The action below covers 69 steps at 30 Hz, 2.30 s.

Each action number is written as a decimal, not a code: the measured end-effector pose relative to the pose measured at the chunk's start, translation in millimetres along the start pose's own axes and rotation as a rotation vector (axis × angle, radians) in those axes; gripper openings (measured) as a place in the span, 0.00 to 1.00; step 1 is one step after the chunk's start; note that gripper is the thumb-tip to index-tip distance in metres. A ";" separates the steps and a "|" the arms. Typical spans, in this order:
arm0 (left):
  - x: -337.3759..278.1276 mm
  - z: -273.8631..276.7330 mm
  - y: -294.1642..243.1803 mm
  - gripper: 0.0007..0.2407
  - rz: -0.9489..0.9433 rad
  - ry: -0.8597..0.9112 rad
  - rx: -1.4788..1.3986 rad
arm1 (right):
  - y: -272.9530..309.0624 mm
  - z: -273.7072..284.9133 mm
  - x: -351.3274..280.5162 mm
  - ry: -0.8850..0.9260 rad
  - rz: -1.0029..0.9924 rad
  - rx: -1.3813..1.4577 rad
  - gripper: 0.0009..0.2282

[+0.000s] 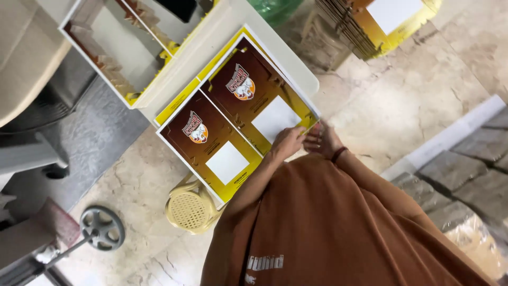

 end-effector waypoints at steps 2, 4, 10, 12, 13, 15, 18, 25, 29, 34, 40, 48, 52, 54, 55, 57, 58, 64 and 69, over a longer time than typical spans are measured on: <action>-26.1 29.5 -11.1 0.13 -0.001 -0.054 -0.135 | -9.5 -4.1 6.8 0.262 -0.215 -0.102 0.32; -61.2 65.5 -36.2 0.12 -0.013 -0.131 -0.230 | -17.7 -0.9 33.4 0.272 -0.192 -0.140 0.31; -96.2 78.8 -26.9 0.11 -0.051 -0.323 -0.438 | 37.5 -29.1 17.6 0.355 0.385 -0.642 0.21; -96.1 76.9 -18.0 0.11 -0.085 -0.346 -0.445 | 54.9 -26.0 29.2 0.374 0.462 -0.563 0.18; -96.6 76.0 -15.0 0.11 -0.108 -0.405 -0.443 | 59.4 -17.9 41.7 0.326 0.454 -0.556 0.17; -97.2 68.7 -12.6 0.12 -0.158 -0.472 -0.451 | 75.2 4.9 49.3 0.261 0.471 -0.553 0.17; -80.3 53.1 5.2 0.13 -0.154 -0.521 -0.521 | 114.9 33.6 45.1 0.263 0.477 -0.404 0.15; -54.0 -19.6 0.7 0.31 0.029 -0.433 -0.304 | 209.0 136.9 7.3 0.123 0.783 -0.078 0.10; -46.4 -41.1 6.9 0.27 0.191 -0.458 -0.246 | 259.8 147.7 -25.7 -0.024 0.876 0.115 0.17; -40.2 -33.9 -15.5 0.21 0.051 -0.851 -0.074 | 336.9 131.0 -21.7 0.077 0.926 0.212 0.12; -32.3 -49.0 -38.9 0.19 0.162 -0.920 0.147 | 416.5 116.2 20.5 0.278 0.844 0.272 0.14; -97.6 -94.3 -46.0 0.25 0.503 -0.838 0.166 | 392.7 176.3 273.8 0.001 0.471 -0.255 0.15; -140.7 -123.4 -33.4 0.31 1.174 -0.295 -0.471 | 374.8 187.2 318.5 -0.103 0.447 -0.522 0.23; -161.5 -115.1 -65.9 0.33 1.320 -0.159 -0.667 | 387.9 179.8 301.4 -0.084 0.492 -0.499 0.23; -174.9 -96.8 -101.2 0.27 1.213 -0.295 -0.697 | 395.9 174.8 286.5 -0.020 0.492 -0.482 0.23; -185.0 -71.7 -146.8 0.22 1.103 -0.447 -0.733 | 410.3 170.7 271.6 0.059 0.502 -0.471 0.22; -179.6 -62.9 -154.7 0.21 1.033 -0.505 -0.876 | 418.4 170.8 271.5 0.067 0.469 -0.484 0.22; -156.8 -134.3 -73.8 0.24 1.033 -0.515 -1.119 | 434.8 164.2 279.9 -0.041 0.222 -0.652 0.24; -137.3 -160.7 -31.1 0.29 1.232 -0.356 -1.233 | 426.3 152.9 282.6 -0.174 0.084 -0.575 0.26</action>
Point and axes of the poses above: each hand's wrist, its own x-axis towards the middle knuckle, its own z-axis out of the back of the hand, y = z × x, the point moved 1 cm from there along x, towards the middle knuckle, and after that the axes turned 9 degrees about x, right-handed, at the moved point
